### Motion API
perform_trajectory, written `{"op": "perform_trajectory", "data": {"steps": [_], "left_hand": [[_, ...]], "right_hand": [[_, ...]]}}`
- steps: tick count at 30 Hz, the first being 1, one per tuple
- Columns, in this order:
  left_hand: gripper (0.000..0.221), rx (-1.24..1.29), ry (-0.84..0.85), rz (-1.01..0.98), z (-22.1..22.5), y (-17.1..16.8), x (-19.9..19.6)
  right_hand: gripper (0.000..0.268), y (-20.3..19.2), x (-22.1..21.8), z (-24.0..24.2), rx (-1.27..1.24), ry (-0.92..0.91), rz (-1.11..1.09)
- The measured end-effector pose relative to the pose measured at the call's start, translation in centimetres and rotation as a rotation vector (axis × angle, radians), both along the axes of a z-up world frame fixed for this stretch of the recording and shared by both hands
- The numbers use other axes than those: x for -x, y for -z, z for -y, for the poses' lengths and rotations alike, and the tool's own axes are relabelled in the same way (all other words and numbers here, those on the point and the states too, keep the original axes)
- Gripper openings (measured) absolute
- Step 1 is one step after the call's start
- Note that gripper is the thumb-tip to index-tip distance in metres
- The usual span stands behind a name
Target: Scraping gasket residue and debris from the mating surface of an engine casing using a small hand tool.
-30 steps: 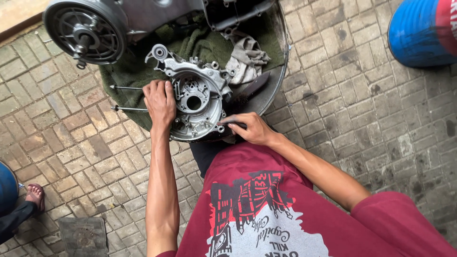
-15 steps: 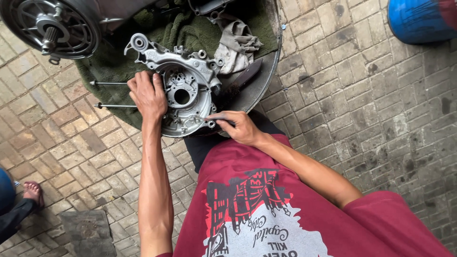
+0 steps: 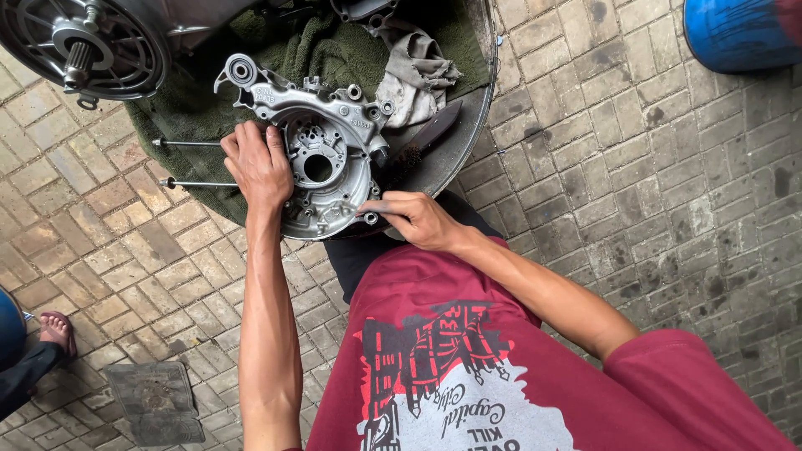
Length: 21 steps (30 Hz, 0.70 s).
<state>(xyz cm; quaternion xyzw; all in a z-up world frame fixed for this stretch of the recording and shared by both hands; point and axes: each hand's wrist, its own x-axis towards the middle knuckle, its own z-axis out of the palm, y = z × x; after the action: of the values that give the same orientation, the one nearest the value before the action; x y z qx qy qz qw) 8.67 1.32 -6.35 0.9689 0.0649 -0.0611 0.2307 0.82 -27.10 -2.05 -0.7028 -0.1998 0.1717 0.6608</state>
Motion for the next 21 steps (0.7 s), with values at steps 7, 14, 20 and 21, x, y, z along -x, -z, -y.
{"op": "perform_trajectory", "data": {"steps": [7,14,20,21], "left_hand": [[0.03,0.031,-0.005,-0.02,0.6,-0.8,-0.2],[0.031,-0.011,-0.002,-0.018,0.5,-0.4,-0.1],[0.032,-0.038,-0.001,-0.014,0.0,-0.4,-0.4],[0.033,-0.023,-0.008,-0.02,0.2,-0.3,0.1]], "right_hand": [[0.035,-0.6,-0.7,1.0,-0.027,-0.051,-0.05],[0.04,-0.9,-0.2,2.5,-0.055,-0.104,-0.215],[0.043,-1.3,-1.7,1.0,-0.032,-0.172,-0.223],[0.043,-1.6,-1.5,1.7,-0.015,-0.203,-0.251]]}}
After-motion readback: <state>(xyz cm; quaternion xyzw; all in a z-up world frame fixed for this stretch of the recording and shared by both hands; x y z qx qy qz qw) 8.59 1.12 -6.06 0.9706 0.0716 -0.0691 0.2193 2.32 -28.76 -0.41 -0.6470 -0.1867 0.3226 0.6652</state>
